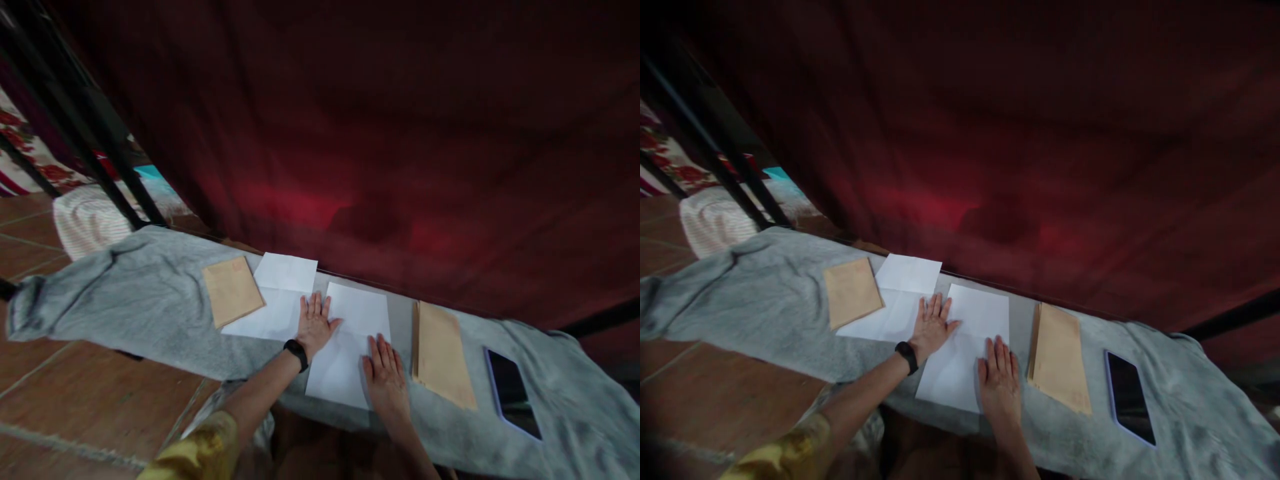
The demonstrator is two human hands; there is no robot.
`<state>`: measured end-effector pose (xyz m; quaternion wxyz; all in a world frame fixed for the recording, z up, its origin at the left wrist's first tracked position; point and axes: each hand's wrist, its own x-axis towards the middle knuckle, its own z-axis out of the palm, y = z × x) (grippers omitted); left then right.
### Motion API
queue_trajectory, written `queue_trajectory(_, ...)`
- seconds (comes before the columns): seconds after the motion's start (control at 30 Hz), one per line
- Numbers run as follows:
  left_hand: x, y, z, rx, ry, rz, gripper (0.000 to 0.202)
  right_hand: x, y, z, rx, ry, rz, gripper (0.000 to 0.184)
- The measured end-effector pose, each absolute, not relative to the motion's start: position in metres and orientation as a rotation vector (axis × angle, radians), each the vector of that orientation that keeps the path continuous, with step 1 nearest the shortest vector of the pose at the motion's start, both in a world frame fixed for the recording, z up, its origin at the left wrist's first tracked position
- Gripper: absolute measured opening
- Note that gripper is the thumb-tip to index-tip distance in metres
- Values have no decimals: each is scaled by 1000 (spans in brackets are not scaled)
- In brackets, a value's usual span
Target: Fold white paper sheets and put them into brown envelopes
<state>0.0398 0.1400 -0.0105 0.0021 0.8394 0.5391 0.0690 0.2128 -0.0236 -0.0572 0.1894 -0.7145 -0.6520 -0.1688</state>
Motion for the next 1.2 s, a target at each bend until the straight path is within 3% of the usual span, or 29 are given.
queue_trajectory(0.2, 35, 124, 0, 2645, 1682, 272, 67, 216, -22, -59, -2064, -1837, -410, 60)
queue_trajectory(0.47, 64, 97, -12, 2886, 954, 410, 58, 218, -24, -59, -2055, -1886, -401, 57)
queue_trajectory(1.03, 65, 146, -15, 2726, 1299, 460, 58, 217, -23, -54, -2049, -1871, -402, 56)
queue_trajectory(1.2, 72, 128, -9, 2853, 974, 521, 55, 216, -22, -53, -2110, -1854, -388, 55)
